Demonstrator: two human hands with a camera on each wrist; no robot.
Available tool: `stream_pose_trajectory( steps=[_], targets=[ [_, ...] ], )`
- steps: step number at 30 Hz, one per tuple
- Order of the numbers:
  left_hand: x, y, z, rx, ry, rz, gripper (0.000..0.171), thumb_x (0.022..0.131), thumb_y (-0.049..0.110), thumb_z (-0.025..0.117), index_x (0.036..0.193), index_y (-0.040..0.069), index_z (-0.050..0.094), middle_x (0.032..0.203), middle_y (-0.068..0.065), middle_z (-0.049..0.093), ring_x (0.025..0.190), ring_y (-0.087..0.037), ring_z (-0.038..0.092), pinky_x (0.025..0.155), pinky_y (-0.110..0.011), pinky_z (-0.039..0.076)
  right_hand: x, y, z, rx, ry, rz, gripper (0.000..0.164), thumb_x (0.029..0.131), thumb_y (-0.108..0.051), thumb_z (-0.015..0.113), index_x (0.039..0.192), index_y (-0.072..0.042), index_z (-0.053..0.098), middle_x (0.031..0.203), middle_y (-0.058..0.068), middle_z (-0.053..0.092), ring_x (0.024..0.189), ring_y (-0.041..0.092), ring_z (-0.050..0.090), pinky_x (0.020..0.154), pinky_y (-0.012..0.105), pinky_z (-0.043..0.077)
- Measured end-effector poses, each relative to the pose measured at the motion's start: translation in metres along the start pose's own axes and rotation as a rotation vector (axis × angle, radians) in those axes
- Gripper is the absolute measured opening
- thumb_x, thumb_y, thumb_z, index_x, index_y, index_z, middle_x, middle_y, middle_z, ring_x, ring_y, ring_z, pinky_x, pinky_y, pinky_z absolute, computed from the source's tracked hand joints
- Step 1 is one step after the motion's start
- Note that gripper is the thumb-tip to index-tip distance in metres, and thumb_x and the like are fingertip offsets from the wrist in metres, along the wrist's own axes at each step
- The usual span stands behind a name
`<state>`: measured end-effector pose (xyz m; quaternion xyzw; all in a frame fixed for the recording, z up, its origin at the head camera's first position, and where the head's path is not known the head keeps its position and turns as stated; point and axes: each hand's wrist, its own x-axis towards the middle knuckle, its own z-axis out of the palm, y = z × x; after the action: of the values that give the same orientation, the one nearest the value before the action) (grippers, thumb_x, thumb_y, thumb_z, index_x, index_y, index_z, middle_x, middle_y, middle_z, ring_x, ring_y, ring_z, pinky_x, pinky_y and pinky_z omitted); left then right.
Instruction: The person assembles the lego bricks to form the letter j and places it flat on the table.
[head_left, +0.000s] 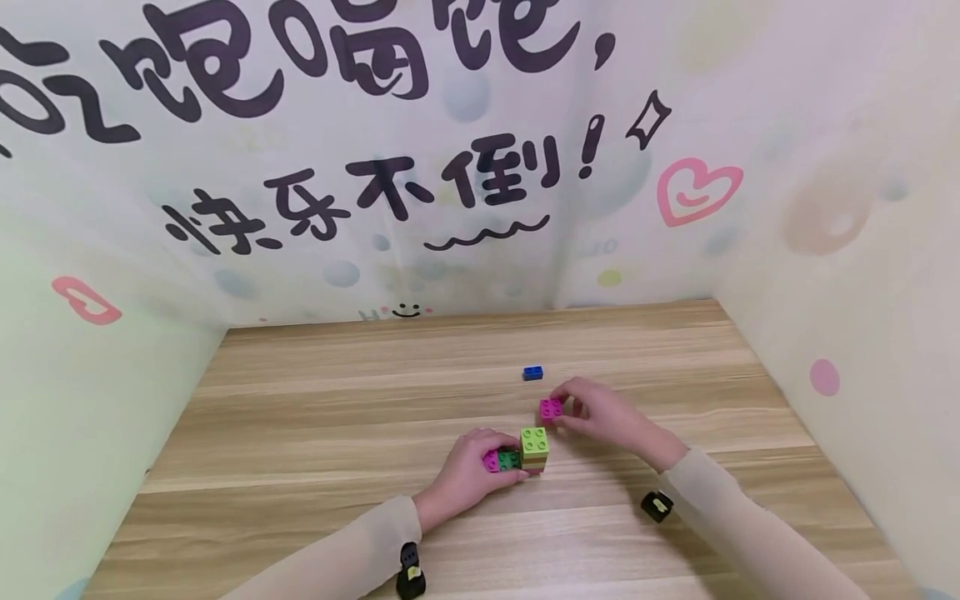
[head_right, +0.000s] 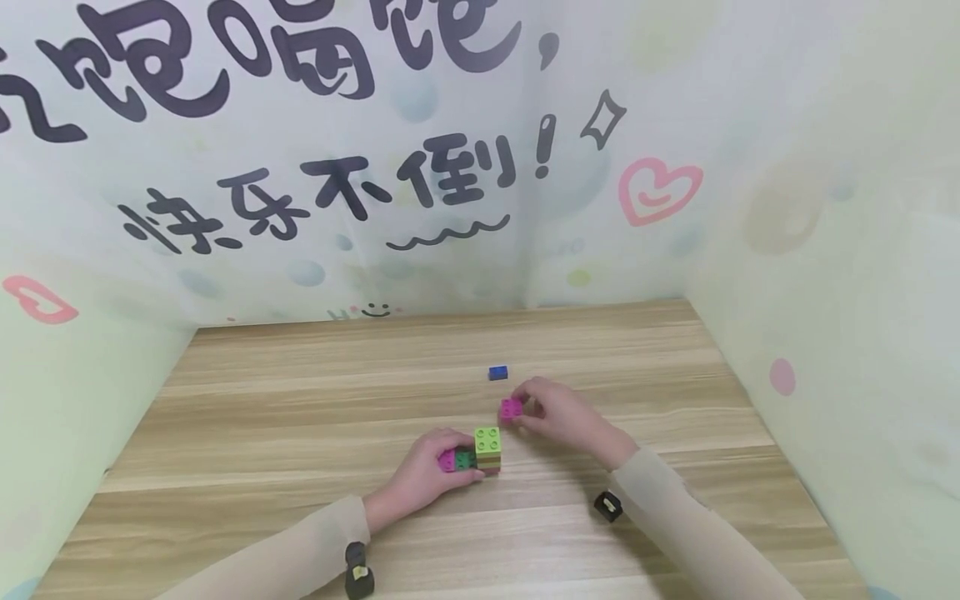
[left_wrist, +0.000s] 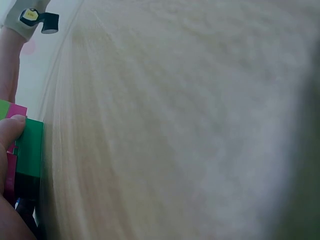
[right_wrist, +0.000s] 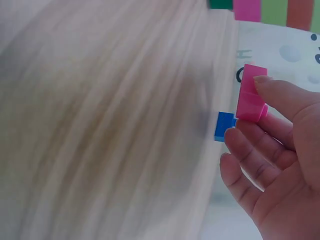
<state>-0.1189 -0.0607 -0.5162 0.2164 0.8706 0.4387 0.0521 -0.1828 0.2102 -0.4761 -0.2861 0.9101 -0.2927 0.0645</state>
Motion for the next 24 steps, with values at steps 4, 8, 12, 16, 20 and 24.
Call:
stream_pose_trajectory(
  steps=[4,8,12,16,20,24],
  targets=[
    [0.000,0.000,0.000,0.004,-0.002,-0.003,0.042,0.085,0.035,0.088,0.120,0.015,0.076,0.120,0.001,0.074,0.113,-0.019,0.062,0.102,-0.042,0.047,-0.005,-0.008,-0.007,-0.004,0.003,-0.010,0.027,0.095,-0.015,0.077,0.120,-0.007,0.069,0.108,0.002,0.070,0.086,0.010,0.061,0.072,0.025,0.055],
    [0.000,0.000,0.000,0.004,-0.002,-0.004,0.042,0.084,0.035,0.088,0.120,0.016,0.076,0.120,0.002,0.074,0.113,-0.019,0.062,0.102,-0.042,0.047,-0.008,-0.014,-0.013,-0.023,0.007,-0.040,0.025,0.096,-0.015,0.076,0.119,-0.007,0.069,0.109,0.002,0.071,0.088,0.013,0.062,0.072,0.028,0.056],
    [0.000,-0.001,0.001,0.004,-0.005,-0.011,0.042,0.084,0.035,0.088,0.120,0.016,0.075,0.120,0.002,0.074,0.112,-0.018,0.062,0.101,-0.041,0.047,-0.013,-0.019,-0.017,-0.046,0.021,-0.070,0.026,0.096,-0.017,0.076,0.119,-0.008,0.069,0.110,0.002,0.072,0.089,0.012,0.063,0.071,0.027,0.056],
    [0.000,-0.002,0.001,-0.004,-0.005,-0.006,0.042,0.085,0.036,0.088,0.120,0.016,0.076,0.119,0.003,0.074,0.111,-0.017,0.063,0.100,-0.040,0.047,-0.017,-0.026,-0.022,-0.048,0.031,-0.078,0.027,0.096,-0.020,0.076,0.120,-0.010,0.069,0.110,0.000,0.072,0.089,0.010,0.063,0.070,0.025,0.055],
    [0.001,-0.002,0.001,-0.011,-0.004,0.004,0.041,0.085,0.036,0.088,0.119,0.016,0.076,0.117,0.004,0.074,0.110,-0.017,0.063,0.098,-0.038,0.048,-0.020,-0.032,-0.026,-0.046,0.037,-0.081,0.026,0.097,-0.021,0.076,0.120,-0.011,0.069,0.111,-0.002,0.071,0.090,0.011,0.062,0.070,0.024,0.054],
    [0.001,-0.002,0.001,-0.011,-0.001,0.010,0.042,0.085,0.035,0.088,0.120,0.015,0.076,0.117,0.003,0.074,0.109,-0.017,0.063,0.097,-0.036,0.048,-0.022,-0.037,-0.031,-0.048,0.039,-0.093,0.026,0.098,-0.023,0.075,0.120,-0.012,0.068,0.111,-0.003,0.071,0.091,0.011,0.062,0.070,0.025,0.054]
  ],
)
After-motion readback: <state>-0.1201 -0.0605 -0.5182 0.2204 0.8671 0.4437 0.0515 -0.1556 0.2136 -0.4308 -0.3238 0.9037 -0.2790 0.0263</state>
